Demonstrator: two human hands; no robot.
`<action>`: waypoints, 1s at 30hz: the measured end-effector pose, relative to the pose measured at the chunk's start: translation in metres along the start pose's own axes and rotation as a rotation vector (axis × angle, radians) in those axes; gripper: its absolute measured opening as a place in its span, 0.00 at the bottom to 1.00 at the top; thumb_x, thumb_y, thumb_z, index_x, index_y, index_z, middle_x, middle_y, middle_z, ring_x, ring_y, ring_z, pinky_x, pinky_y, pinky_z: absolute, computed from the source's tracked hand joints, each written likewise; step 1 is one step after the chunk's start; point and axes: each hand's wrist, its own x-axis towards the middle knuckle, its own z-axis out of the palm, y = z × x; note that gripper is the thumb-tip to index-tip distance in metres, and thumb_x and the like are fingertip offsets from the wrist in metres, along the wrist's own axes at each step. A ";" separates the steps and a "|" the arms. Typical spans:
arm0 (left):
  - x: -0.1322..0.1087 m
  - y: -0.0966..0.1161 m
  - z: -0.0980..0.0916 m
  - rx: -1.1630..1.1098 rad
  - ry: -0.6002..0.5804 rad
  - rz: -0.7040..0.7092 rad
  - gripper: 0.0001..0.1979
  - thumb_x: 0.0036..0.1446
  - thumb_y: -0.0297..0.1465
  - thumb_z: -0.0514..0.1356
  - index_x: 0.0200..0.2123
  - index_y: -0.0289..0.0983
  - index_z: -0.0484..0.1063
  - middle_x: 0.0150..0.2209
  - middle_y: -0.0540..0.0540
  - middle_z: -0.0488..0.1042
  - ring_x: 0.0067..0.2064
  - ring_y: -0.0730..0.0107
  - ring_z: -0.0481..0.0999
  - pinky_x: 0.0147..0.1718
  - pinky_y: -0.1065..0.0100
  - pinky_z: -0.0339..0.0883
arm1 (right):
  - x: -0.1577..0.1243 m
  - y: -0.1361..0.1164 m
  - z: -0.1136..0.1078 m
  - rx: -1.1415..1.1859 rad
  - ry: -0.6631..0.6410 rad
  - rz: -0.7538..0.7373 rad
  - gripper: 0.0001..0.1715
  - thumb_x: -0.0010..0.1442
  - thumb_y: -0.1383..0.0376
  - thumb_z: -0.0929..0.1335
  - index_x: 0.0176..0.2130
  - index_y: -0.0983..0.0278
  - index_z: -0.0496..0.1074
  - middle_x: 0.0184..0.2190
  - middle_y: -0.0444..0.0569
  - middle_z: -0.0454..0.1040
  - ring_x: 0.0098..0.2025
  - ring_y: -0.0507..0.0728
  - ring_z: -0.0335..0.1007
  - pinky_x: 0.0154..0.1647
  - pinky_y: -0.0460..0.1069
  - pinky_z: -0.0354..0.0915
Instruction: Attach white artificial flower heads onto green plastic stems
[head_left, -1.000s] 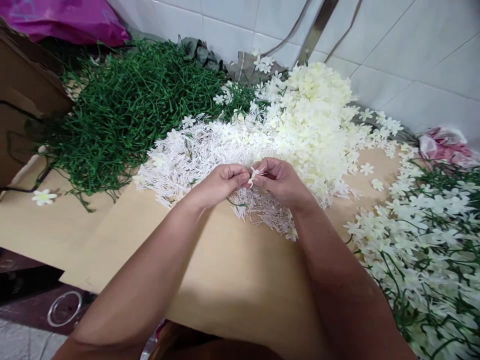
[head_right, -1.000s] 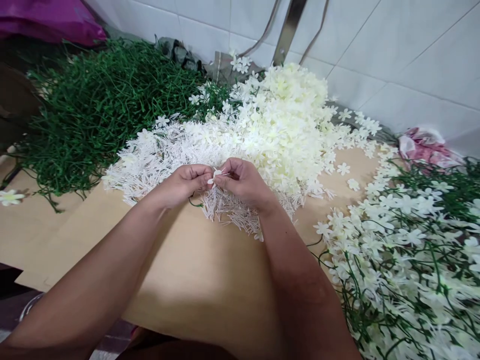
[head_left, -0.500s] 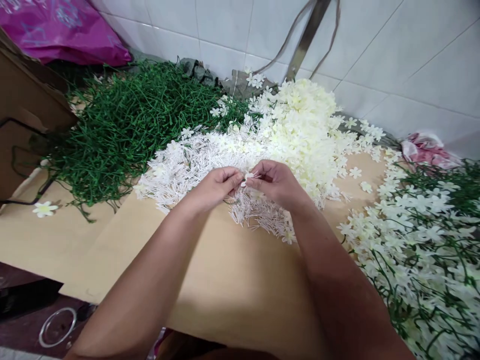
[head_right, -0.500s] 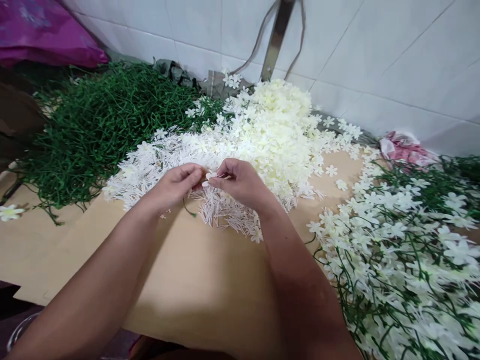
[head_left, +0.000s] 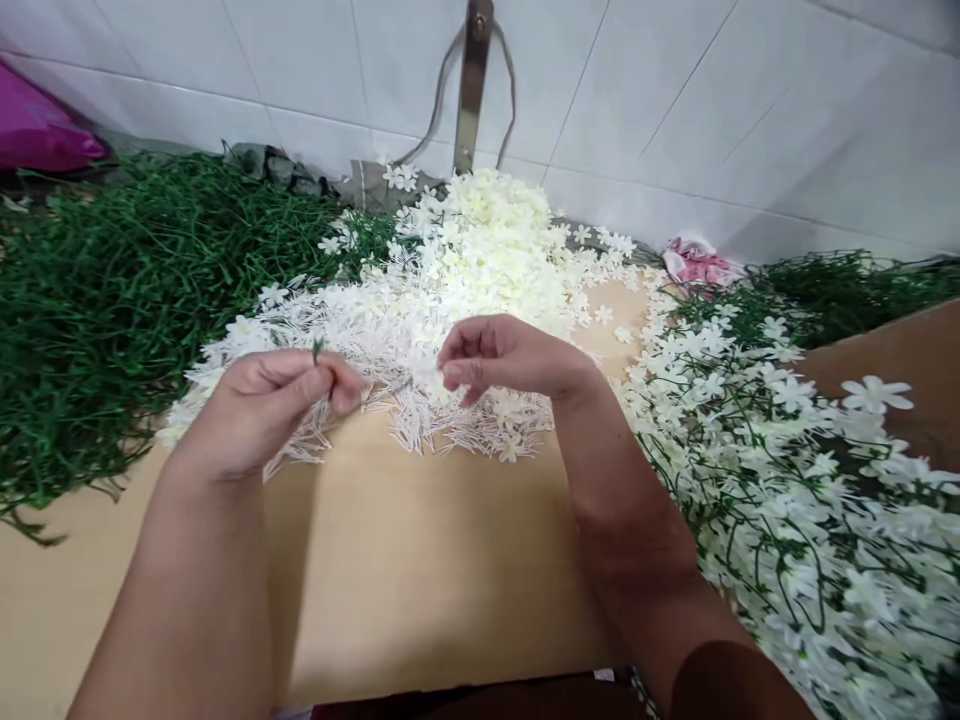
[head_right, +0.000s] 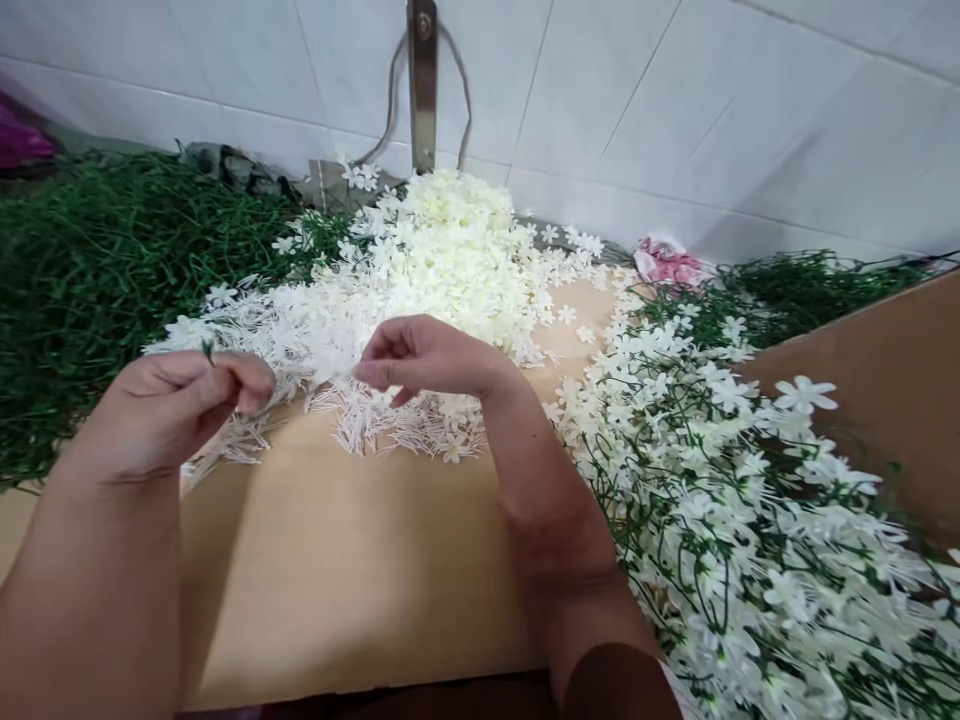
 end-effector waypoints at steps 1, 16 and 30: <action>-0.002 0.002 -0.006 0.001 -0.170 -0.036 0.11 0.51 0.43 0.66 0.26 0.43 0.82 0.21 0.48 0.75 0.25 0.74 0.69 0.28 0.69 0.64 | 0.001 0.001 0.004 -0.024 -0.114 0.042 0.15 0.51 0.59 0.74 0.33 0.66 0.71 0.29 0.45 0.75 0.32 0.49 0.73 0.33 0.46 0.74; 0.008 -0.031 0.031 0.229 -0.789 -0.546 0.12 0.48 0.35 0.65 0.34 0.35 0.79 0.27 0.47 0.76 0.27 0.76 0.69 0.26 0.75 0.63 | 0.046 0.057 0.018 -0.646 0.318 -0.011 0.11 0.56 0.71 0.68 0.41 0.68 0.74 0.39 0.53 0.76 0.37 0.53 0.71 0.43 0.52 0.67; 0.008 -0.032 0.020 0.197 -0.707 -0.599 0.07 0.45 0.32 0.66 0.24 0.34 0.74 0.20 0.50 0.73 0.23 0.78 0.69 0.24 0.75 0.64 | 0.080 0.002 0.005 -0.861 0.573 -0.276 0.05 0.57 0.72 0.66 0.32 0.66 0.73 0.33 0.49 0.70 0.34 0.53 0.63 0.40 0.53 0.62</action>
